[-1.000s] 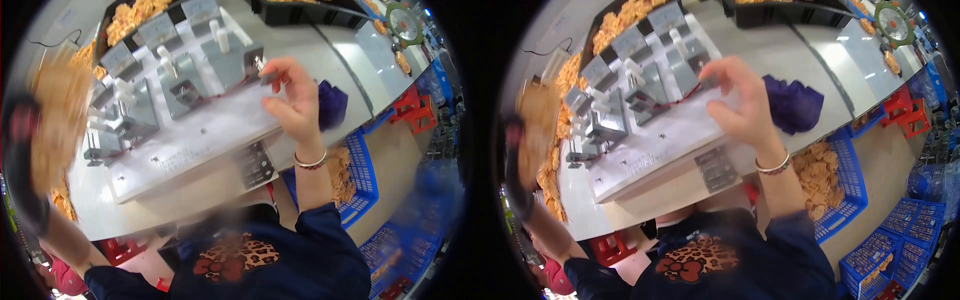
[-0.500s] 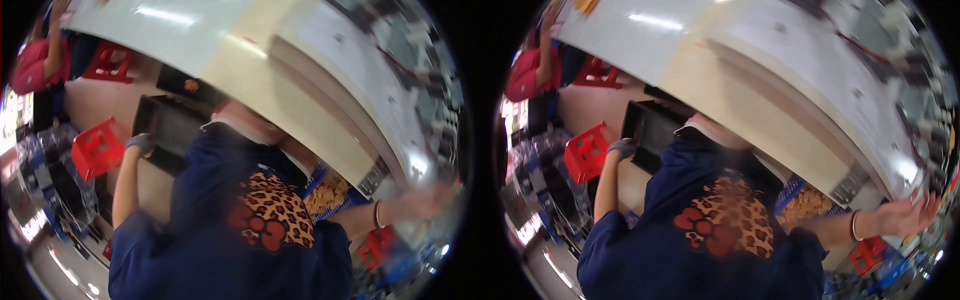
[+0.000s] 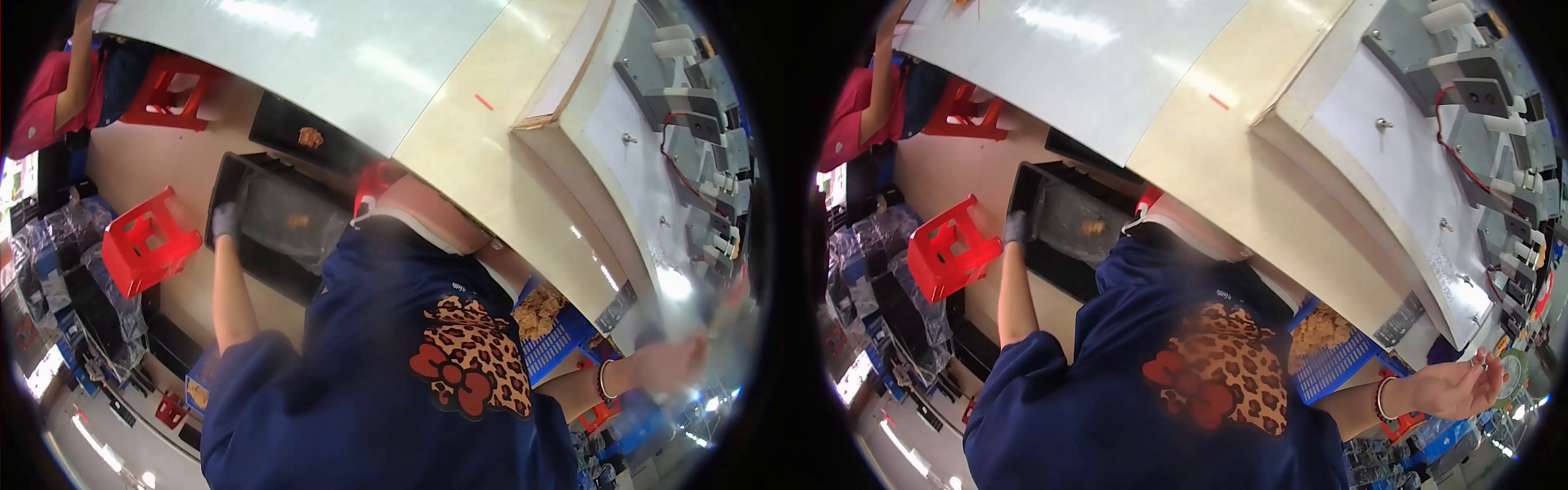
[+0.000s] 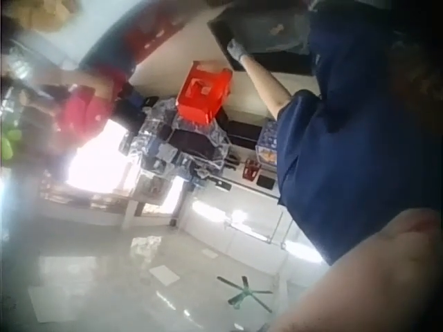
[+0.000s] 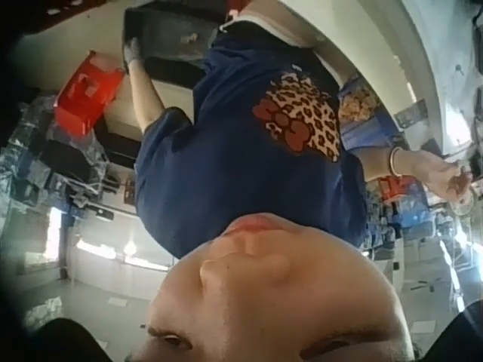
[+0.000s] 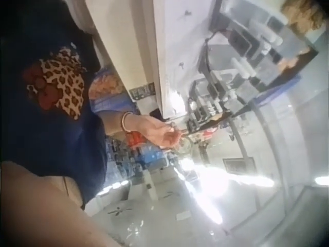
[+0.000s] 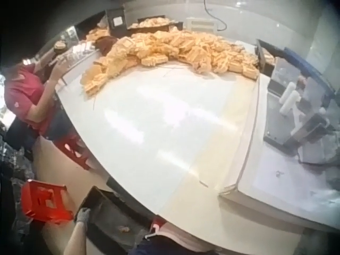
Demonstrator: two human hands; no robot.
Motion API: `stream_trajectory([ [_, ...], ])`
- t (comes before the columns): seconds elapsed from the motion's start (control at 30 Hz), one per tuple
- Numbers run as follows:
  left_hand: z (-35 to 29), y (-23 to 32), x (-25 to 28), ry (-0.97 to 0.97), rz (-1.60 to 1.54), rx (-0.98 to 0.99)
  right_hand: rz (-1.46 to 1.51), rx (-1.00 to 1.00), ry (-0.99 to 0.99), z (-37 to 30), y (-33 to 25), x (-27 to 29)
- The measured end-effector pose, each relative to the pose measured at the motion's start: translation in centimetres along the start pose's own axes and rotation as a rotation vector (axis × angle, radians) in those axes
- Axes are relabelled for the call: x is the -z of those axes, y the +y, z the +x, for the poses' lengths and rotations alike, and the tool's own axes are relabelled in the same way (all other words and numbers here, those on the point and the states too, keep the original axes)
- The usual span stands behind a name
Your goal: The person threads a red string through yellow lion-head toy components using a manual assembly machine.
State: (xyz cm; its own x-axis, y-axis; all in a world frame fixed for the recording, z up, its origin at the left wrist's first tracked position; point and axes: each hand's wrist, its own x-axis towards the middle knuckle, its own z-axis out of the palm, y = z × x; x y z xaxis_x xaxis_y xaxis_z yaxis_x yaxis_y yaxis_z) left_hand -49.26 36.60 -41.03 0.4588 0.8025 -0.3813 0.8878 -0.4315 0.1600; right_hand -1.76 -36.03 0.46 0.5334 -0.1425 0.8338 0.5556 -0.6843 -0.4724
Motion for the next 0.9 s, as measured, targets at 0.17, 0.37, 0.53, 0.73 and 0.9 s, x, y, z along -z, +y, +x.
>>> stream_trajectory([
  [0.17, -2.2, 27.8, 18.5, 0.872, -0.785, -0.260, 0.219, 0.036, -0.018, -0.9, -3.8, -1.1],
  [0.37, -11.5, 48.7, 28.9, 0.862, -0.800, -1.361, 0.390, 0.087, -0.193, -3.5, -8.3, -6.7],
  [0.53, -7.9, 61.1, 32.6, 0.397, -0.539, -1.332, 0.398, 0.141, -0.386, -3.5, -10.6, -8.1],
  [0.73, 2.6, 73.2, 30.3, 0.448, -0.493, -1.151, 0.344, 0.000, -0.397, -4.3, -9.4, -5.9],
  [0.9, 6.2, 79.7, 27.1, 0.605, -0.452, -0.839, 0.312, -0.001, -0.417, -4.6, -9.9, -5.5],
])
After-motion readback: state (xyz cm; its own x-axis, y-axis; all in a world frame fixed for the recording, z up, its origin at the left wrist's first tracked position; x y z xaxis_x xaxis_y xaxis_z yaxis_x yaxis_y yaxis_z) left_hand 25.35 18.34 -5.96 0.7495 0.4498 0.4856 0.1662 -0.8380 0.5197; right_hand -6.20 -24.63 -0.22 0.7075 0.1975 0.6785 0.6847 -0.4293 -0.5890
